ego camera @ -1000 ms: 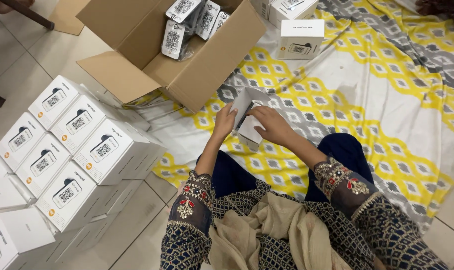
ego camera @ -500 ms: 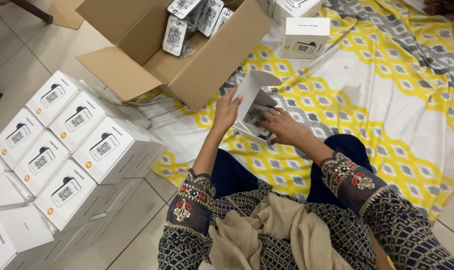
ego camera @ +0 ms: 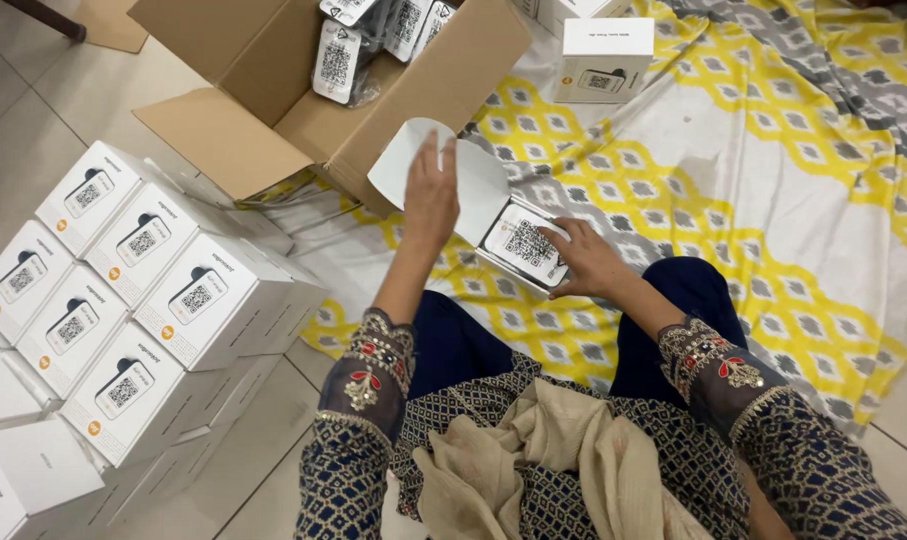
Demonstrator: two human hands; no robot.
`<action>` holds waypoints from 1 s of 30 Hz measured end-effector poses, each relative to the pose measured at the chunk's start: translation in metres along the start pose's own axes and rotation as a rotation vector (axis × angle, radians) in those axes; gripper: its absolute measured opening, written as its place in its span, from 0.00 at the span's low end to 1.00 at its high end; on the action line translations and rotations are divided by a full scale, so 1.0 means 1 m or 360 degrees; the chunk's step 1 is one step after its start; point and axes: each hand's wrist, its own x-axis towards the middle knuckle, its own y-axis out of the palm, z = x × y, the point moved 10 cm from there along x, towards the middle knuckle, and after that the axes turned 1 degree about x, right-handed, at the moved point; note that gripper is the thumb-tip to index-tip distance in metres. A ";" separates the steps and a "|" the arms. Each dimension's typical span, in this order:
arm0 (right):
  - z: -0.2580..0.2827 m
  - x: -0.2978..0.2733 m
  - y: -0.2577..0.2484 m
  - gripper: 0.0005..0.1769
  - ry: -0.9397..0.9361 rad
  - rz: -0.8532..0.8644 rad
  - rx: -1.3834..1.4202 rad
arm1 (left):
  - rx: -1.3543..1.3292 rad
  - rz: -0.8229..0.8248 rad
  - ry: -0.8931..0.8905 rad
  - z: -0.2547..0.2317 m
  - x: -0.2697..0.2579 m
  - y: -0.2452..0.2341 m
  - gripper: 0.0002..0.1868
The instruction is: The person packages electronic devices from a bulk cardboard container into individual retail boxes.
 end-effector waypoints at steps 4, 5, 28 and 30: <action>-0.007 0.011 0.006 0.67 0.0026 -0.0027 0.0070 | -0.0405 0.0220 -0.0020 -0.053 -0.050 0.054 0.30; -0.009 0.013 0.007 0.67 0.0007 -0.0111 0.0001 | -0.0477 0.0288 -0.0124 -0.056 -0.063 0.066 0.29; -0.094 0.052 -0.003 0.74 0.0452 -0.0453 0.0934 | -0.0715 0.0349 -0.1275 -0.041 -0.155 0.099 0.34; -0.112 0.040 -0.025 0.74 0.0682 -0.0595 0.0683 | -0.0761 0.0416 -0.1278 -0.037 -0.171 0.141 0.41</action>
